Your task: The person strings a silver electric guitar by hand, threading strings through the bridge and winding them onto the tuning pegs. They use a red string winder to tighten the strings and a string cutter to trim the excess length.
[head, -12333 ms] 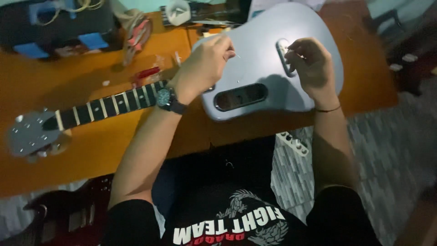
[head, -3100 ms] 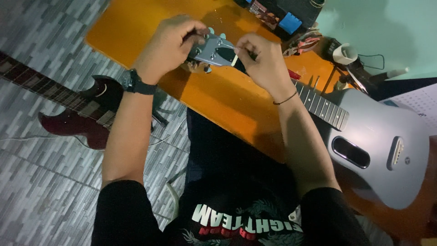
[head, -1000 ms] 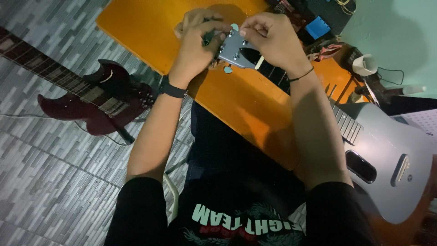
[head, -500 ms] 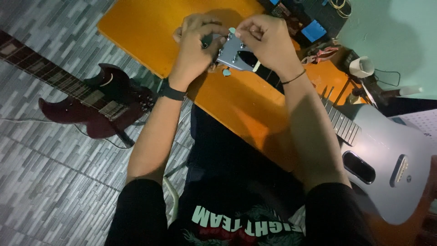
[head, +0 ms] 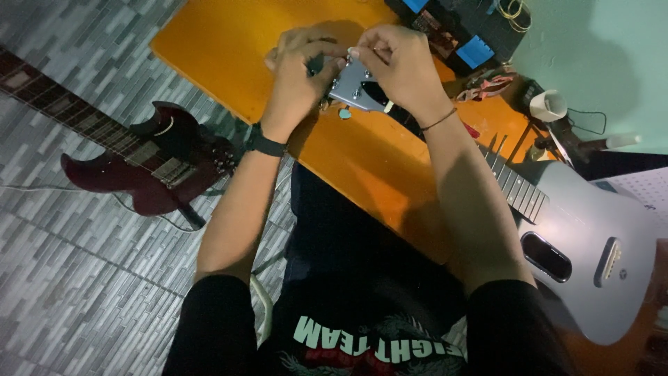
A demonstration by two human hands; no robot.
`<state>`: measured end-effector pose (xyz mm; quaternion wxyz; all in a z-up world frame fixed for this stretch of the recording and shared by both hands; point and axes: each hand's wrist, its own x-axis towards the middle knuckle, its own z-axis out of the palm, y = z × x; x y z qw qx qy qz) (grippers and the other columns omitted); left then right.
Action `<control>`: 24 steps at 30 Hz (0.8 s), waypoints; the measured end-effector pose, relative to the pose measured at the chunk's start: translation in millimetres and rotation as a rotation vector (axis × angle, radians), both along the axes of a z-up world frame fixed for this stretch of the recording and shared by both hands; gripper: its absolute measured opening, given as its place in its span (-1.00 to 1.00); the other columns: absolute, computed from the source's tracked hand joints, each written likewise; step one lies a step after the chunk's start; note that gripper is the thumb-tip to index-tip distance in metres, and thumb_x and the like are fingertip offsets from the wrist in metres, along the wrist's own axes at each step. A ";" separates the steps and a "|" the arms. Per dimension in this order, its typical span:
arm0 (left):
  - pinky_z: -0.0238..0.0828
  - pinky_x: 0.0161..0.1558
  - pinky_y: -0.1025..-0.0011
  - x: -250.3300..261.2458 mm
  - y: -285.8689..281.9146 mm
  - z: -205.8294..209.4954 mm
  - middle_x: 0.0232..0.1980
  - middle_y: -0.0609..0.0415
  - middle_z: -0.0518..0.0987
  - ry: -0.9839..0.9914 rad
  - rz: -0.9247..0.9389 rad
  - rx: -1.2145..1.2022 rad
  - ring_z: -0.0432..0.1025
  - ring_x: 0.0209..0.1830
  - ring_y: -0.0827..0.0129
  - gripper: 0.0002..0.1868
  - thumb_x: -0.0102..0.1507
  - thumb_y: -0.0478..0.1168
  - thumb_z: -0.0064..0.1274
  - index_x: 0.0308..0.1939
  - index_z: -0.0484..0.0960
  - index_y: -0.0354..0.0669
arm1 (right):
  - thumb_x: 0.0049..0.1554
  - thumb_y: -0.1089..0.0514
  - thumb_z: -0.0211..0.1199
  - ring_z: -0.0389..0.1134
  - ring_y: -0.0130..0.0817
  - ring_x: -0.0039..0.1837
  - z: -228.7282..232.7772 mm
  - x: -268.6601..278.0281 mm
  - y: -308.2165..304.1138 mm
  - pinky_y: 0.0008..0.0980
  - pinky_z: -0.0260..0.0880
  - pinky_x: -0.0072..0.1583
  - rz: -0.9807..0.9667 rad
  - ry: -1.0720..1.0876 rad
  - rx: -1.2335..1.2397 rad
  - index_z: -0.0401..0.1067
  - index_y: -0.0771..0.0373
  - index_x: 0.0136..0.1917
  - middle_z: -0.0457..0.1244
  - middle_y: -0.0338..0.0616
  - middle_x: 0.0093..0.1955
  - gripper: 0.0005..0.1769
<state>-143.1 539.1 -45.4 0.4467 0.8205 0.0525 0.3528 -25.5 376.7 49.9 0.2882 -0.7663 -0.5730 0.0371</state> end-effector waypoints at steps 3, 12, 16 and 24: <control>-0.13 0.07 0.16 -4.0 2.7 8.4 0.09 0.29 0.58 0.087 0.006 0.077 0.26 0.18 0.20 -0.88 0.34 -0.15 0.24 -0.04 0.73 0.16 | 0.41 0.26 0.31 0.02 -0.51 -0.34 -11.4 7.2 -1.6 -0.48 0.03 -0.27 0.054 -0.072 0.077 0.52 0.30 -0.02 0.13 -0.26 -0.35 -0.87; -0.15 0.04 0.20 12.9 22.1 19.9 -0.09 0.28 0.54 0.224 -0.094 0.165 0.28 0.02 0.24 -0.91 0.38 -0.19 0.12 -0.23 0.61 0.14 | 0.26 0.30 0.48 0.13 -0.41 -0.26 -15.0 3.8 1.8 -0.39 0.16 -0.18 0.044 -0.065 0.073 0.61 0.27 -0.09 0.19 -0.23 -0.31 -0.92; -0.12 0.01 0.11 26.0 18.5 -1.7 -0.09 0.08 0.46 0.086 0.023 0.442 0.27 0.01 0.14 -0.94 0.32 -0.27 -0.04 -0.14 0.50 -0.01 | 0.27 0.32 0.42 0.25 -0.35 -0.17 -3.7 -7.6 -3.4 -0.38 0.23 -0.12 0.109 -0.179 0.067 0.59 0.31 -0.02 0.31 -0.11 -0.18 -0.98; -0.03 0.07 0.05 11.8 6.0 17.4 -0.12 -0.06 0.42 0.072 0.099 0.515 0.30 -0.03 0.06 -0.96 0.36 -0.35 -0.03 -0.13 0.44 -0.18 | 0.24 0.26 0.34 0.31 -0.12 -0.08 -12.2 -25.9 -2.7 -0.24 0.36 -0.15 -0.120 -0.263 -0.001 0.61 0.27 0.00 0.19 0.00 0.04 -0.92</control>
